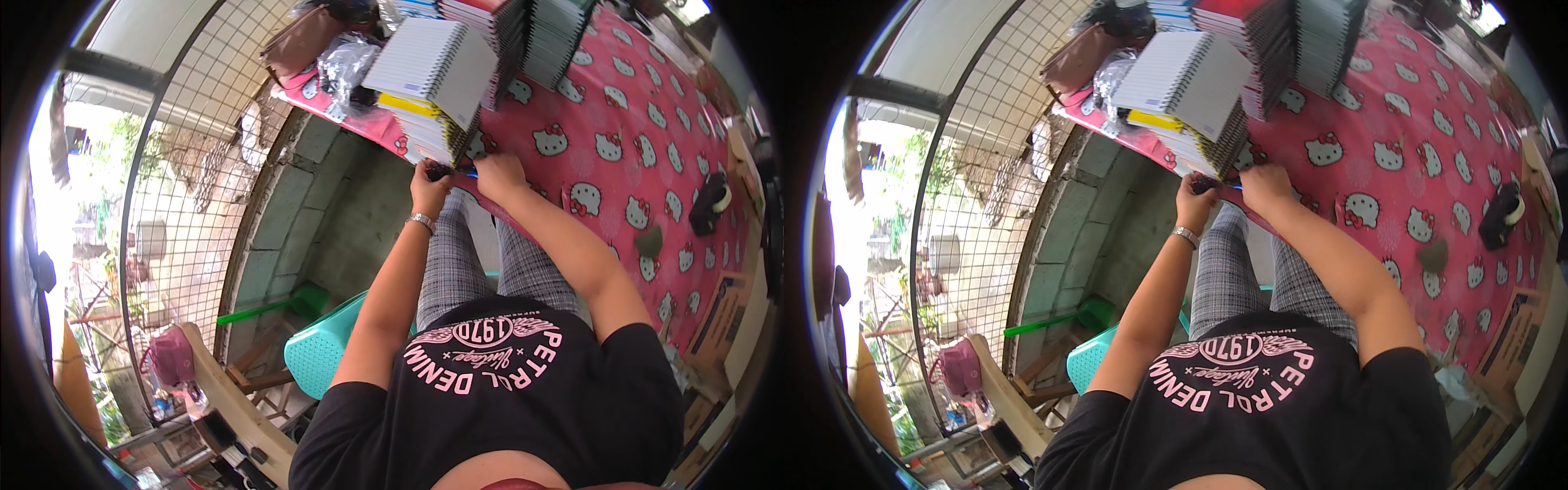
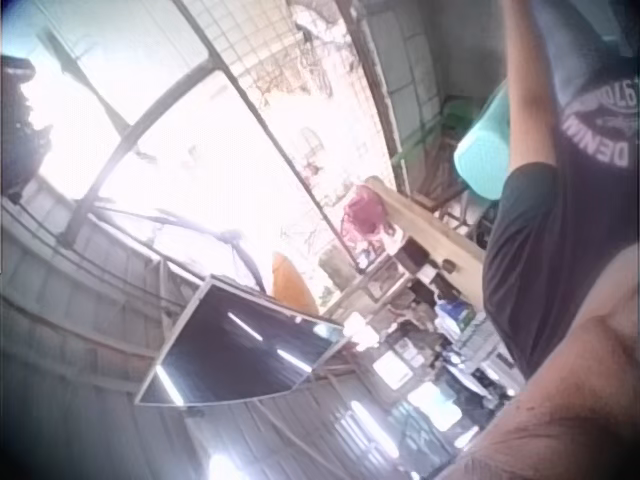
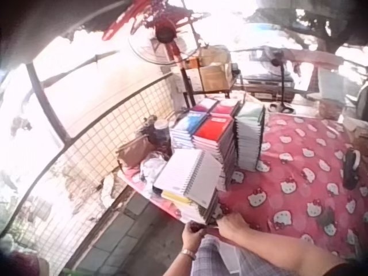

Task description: The person organizes stacks of wire-bound notebooks on a table, aligning the edges of the stacks by hand and moving individual notebooks to different piles.

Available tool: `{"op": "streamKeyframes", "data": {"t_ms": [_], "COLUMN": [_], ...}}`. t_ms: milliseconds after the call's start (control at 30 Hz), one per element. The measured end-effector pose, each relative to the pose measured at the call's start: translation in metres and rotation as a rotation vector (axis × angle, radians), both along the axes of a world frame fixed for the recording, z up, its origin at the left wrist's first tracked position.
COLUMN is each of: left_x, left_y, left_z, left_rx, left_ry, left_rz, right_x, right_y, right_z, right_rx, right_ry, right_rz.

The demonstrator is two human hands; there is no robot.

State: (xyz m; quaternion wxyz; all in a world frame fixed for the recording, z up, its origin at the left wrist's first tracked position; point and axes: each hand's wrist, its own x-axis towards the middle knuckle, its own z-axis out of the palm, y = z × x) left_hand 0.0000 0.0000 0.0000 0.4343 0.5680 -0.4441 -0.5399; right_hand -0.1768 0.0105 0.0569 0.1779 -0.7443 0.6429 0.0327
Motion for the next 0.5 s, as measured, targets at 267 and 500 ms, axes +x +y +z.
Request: {"op": "streamKeyframes", "data": {"t_ms": [267, 500], "left_x": [0.041, 0.020], "left_y": [-0.015, -0.157], "left_z": [0.044, 0.127], "left_rx": [-0.051, -0.141], "left_ry": [0.263, 0.317], "left_rz": [0.203, 0.289], "right_x": [-0.037, -0.054], "right_y": [0.041, 0.050], "right_z": [-0.027, -0.039], "right_rx": [-0.551, -0.577], "right_ry": [-0.043, -0.110], "right_rz": [0.030, -0.032]}}
